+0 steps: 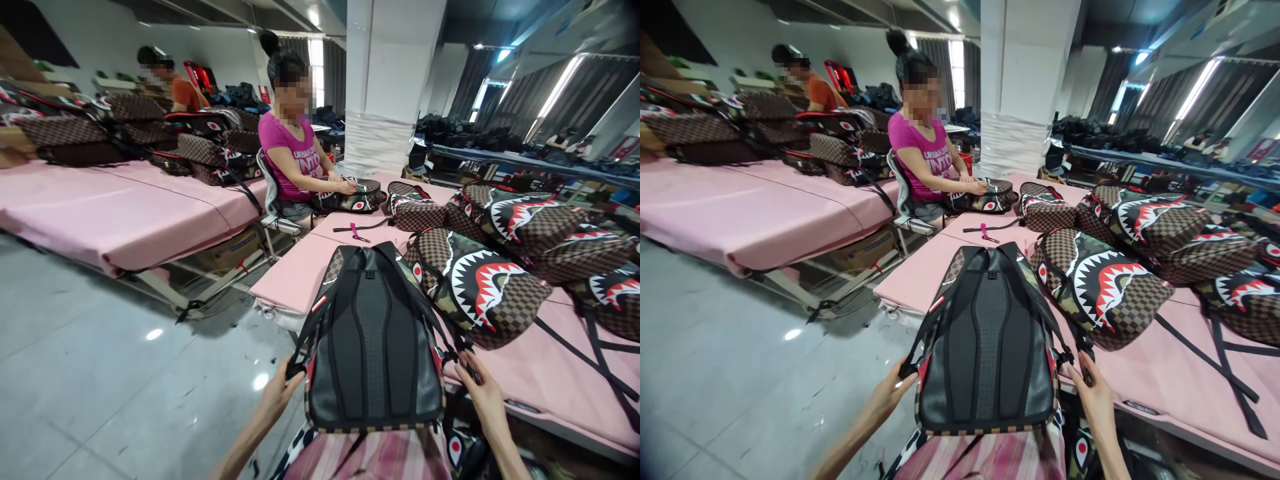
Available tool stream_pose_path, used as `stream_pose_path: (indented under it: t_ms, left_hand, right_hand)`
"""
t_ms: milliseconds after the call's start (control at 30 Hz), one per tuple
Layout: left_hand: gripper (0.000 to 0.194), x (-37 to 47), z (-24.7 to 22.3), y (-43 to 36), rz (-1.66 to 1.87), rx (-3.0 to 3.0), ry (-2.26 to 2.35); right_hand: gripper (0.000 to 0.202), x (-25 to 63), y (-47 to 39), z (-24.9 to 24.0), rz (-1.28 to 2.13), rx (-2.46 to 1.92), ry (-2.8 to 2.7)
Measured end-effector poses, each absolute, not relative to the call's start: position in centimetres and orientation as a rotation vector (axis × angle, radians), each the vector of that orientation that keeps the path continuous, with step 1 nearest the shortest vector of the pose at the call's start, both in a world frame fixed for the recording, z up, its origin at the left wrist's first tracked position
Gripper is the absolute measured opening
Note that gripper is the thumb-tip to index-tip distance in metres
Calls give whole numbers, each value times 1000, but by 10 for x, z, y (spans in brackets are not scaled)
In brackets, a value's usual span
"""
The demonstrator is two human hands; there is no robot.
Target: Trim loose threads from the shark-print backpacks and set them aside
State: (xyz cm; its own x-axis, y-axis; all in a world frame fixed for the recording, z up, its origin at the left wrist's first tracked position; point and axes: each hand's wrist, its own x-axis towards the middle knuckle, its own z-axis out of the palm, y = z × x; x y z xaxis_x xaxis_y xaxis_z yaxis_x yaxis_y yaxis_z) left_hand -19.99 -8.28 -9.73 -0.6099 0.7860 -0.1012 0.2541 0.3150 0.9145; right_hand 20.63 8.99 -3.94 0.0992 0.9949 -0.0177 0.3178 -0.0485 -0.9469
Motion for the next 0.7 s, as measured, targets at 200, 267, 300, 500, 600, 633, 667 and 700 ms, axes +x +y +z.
stream_pose_path:
  t_ms: [200, 267, 300, 500, 600, 633, 667, 700]
  left_hand:
    - [42, -215, -64, -77, 1463, 550, 1860]
    - [29, -224, -44, -71, 1559, 415, 1750]
    - [20, -228, -36, -68, 1586, 373, 1715]
    - [6, -226, -17, -55, 1602, 157, 1659]
    - [6, -224, -18, -58, 1633, 112, 1640]
    - [6, -224, -19, -59, 1634, 111, 1626]
    - [6, -225, -20, -60, 1633, 106, 1613]
    - [5, -226, -21, -60, 1629, 93, 1604]
  right_hand:
    - [43, 182, 119, -17, 1224, -1324, -1489]
    - [38, 186, 125, -8, 1247, -1341, -1475]
    - [38, 190, 128, -4, 1243, -1359, -1458]
    - [52, 209, 138, 7, 1192, -1438, -1353]
    - [50, 209, 138, 5, 1208, -1417, -1347]
    - [50, 209, 138, 4, 1216, -1411, -1342]
    - [51, 209, 138, 2, 1223, -1407, -1333]
    - [51, 208, 138, 0, 1232, -1404, -1322]
